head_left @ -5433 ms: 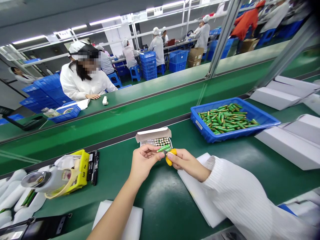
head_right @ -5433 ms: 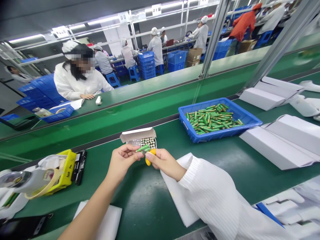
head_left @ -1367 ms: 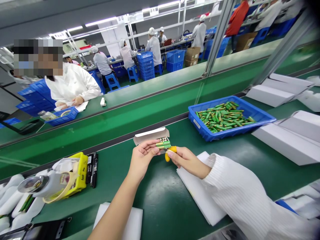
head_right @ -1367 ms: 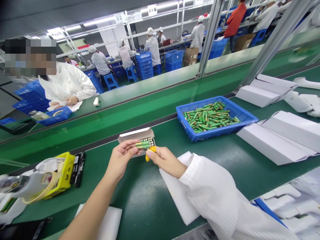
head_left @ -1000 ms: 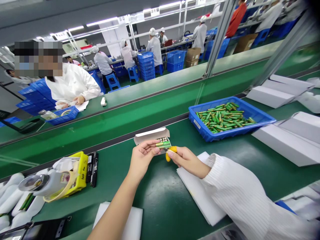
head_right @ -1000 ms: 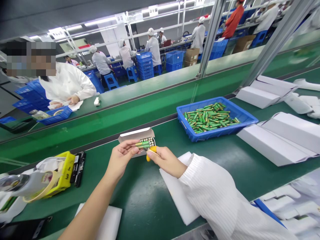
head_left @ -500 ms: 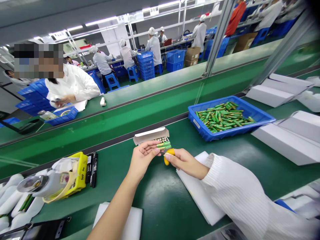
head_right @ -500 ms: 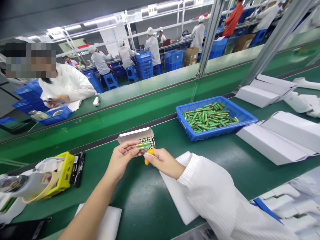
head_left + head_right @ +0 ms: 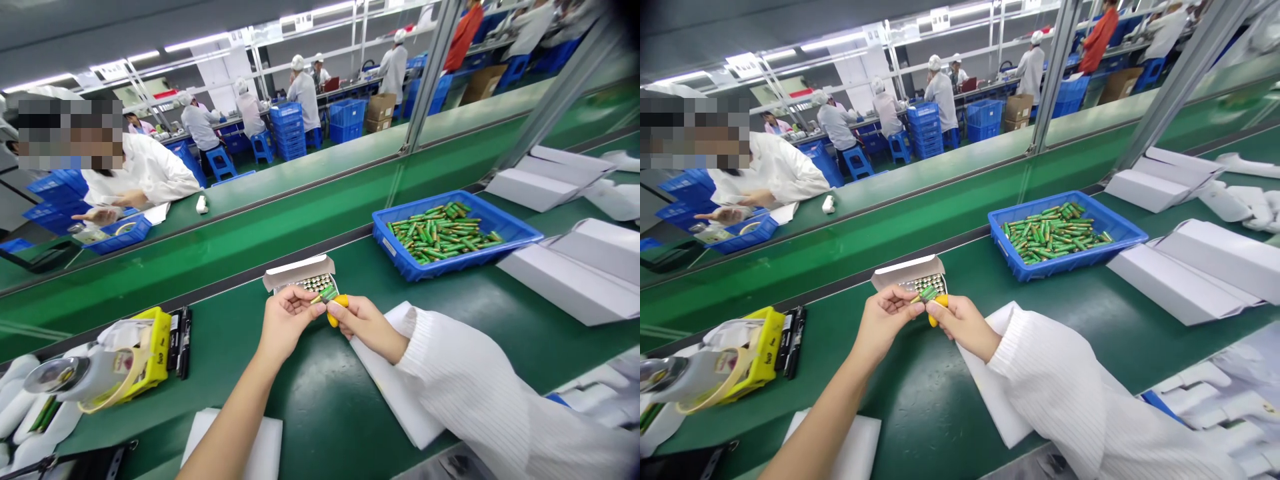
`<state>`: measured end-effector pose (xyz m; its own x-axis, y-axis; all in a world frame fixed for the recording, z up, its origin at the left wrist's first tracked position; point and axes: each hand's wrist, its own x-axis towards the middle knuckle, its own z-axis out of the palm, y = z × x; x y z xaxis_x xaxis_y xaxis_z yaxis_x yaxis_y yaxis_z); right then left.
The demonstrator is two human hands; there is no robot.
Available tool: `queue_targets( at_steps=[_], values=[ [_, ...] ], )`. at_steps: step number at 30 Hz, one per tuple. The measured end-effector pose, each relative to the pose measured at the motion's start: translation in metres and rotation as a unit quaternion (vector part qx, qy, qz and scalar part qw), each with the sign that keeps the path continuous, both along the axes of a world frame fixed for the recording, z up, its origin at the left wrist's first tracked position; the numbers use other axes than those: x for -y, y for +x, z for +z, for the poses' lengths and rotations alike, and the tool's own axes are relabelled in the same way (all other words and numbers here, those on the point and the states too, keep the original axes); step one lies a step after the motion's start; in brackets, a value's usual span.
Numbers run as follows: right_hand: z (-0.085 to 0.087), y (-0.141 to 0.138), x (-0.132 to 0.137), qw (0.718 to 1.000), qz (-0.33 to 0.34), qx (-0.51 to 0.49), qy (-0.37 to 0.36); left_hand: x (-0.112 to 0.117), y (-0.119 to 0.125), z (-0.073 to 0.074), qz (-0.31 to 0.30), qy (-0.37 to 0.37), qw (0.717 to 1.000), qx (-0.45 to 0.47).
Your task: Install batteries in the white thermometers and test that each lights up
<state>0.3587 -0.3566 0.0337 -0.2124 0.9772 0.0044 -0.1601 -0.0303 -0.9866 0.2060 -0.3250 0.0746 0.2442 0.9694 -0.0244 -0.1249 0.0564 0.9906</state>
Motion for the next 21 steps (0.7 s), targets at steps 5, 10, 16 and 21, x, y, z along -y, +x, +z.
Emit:
queue_targets(
  at_steps=[5,10,16,21],
  values=[
    [0.004,0.026,-0.017,0.985,-0.16,-0.057,0.009,0.002,-0.008,0.004,-0.055,0.09,0.974,-0.201],
    [0.012,0.021,-0.018,0.991,-0.121,-0.049,0.002,0.01,-0.005,-0.002,-0.009,0.233,0.93,-0.285],
    [0.01,0.011,-0.014,0.999,-0.032,-0.008,-0.014,0.015,0.001,-0.011,-0.01,0.396,0.871,-0.289],
    [0.013,0.017,-0.015,0.994,-0.081,0.065,0.023,0.004,-0.007,-0.003,0.078,0.29,0.913,-0.276]
  ],
)
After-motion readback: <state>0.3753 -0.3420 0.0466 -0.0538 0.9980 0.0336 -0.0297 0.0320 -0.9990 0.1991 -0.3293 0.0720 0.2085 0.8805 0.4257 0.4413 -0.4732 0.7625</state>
